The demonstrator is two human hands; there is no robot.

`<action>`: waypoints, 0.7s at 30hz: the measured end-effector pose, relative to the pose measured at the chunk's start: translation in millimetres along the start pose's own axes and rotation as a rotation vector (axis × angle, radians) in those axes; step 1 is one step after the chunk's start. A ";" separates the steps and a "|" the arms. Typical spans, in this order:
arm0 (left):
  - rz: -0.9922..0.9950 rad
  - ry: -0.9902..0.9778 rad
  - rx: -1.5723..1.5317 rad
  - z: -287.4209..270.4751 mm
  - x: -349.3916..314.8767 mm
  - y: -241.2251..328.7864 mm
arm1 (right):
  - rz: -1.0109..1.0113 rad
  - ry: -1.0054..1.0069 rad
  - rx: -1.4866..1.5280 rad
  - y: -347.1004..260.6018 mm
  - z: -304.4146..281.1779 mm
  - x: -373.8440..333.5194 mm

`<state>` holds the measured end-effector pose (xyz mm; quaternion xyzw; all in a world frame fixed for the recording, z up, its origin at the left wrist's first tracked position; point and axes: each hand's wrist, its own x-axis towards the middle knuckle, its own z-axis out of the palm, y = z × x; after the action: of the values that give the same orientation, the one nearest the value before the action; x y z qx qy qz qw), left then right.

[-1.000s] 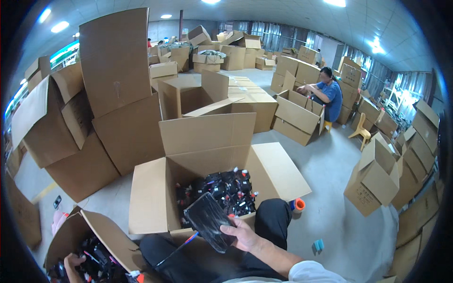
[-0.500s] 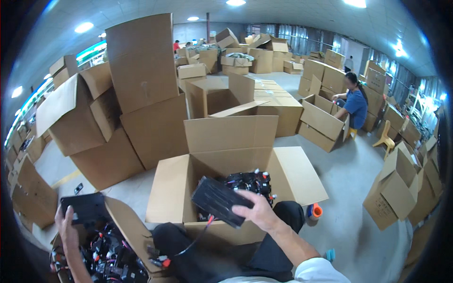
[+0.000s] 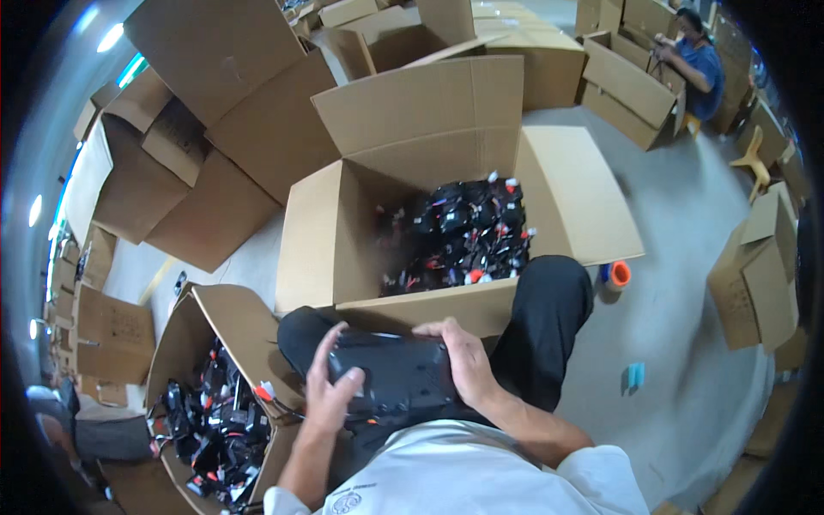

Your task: The person packs electronic dash cameras and associated wiring into cardboard shipping boxes by hand.

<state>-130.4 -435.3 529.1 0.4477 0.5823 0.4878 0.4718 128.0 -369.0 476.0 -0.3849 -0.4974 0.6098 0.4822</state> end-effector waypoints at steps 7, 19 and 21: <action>0.038 0.236 0.116 57.4 7.3 -80.3 | 0.249 0.055 0.030 43.5 -32.2 -6.0; -0.036 -0.021 -0.131 38.0 145.3 80.3 | 0.080 -0.434 0.498 -56.5 -69.3 194.3; 0.109 0.031 -0.416 56.5 199.5 86.1 | 0.149 -0.575 0.553 -52.6 -68.7 215.8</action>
<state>-100.1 -220.6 587.5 0.3642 0.4511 0.6290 0.5179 152.5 -141.1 515.2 -0.0895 -0.3998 0.8368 0.3633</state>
